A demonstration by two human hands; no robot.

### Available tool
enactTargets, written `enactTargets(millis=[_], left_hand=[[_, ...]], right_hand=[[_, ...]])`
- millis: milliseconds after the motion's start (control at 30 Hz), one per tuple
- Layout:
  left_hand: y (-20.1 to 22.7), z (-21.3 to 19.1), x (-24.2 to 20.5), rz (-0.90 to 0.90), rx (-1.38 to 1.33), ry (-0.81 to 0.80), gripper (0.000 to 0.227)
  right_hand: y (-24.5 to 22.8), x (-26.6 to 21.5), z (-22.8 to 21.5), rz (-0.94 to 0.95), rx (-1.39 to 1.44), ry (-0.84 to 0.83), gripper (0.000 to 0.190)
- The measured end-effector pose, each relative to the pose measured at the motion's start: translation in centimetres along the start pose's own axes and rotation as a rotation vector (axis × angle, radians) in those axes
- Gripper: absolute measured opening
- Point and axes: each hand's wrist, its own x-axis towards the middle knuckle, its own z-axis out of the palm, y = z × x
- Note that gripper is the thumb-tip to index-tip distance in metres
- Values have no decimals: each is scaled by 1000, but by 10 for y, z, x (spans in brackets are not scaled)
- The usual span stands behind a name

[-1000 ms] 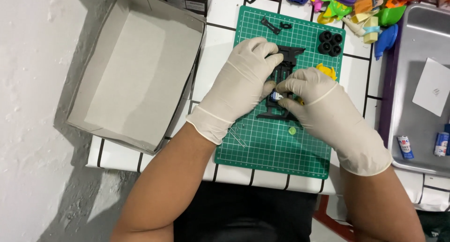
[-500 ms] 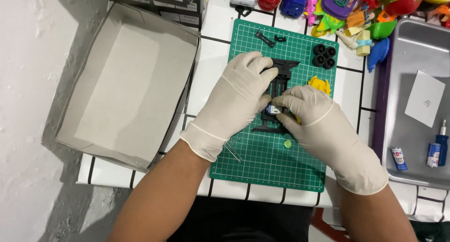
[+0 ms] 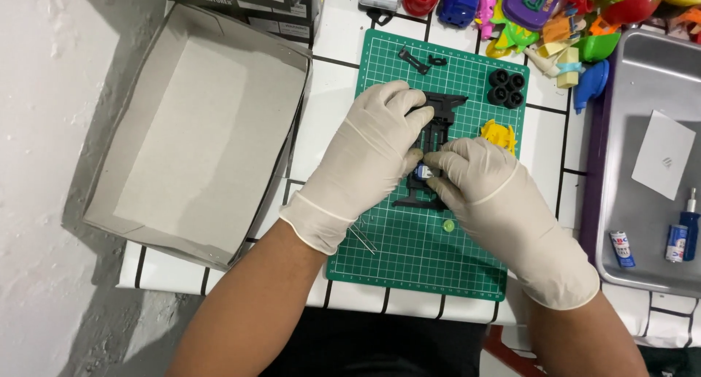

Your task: The person assembles a toy vehicle on a green cutting mat, attaching a blue motor to the black chassis and inserting a metal rod into a black wheel. The person handles various plastic parts and tools while working on the assembly.

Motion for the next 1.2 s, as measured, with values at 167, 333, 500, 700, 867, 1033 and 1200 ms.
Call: enactTargets(millis=[167,333,500,700,867,1033,1200], left_hand=[[0,1,-1,2,-21,-4,47],[0,1,1,9,12,-4,47],[1,4,0,-17,-11,-4,50],[0,5,-1,-12,-5,-3,48],[0,3,0,-12,-4,-10,48],[1,2,0,-22,-10,-10,47],[-1,4,-1,13,-8,-2,49]], right_hand=[[-4,-2,1,-32,-96,25,15],[-9,-3,0,-60,-215,38,6],[-11,-4,0,-66,-289,31,5],[-8,-5,1,-38,-207,-8,6],[-9,-3,-4,-6,-100,-44,7],[-17,0,-17,156,-2,-140,16],[-11,-6,-31,216,178,-55,21]])
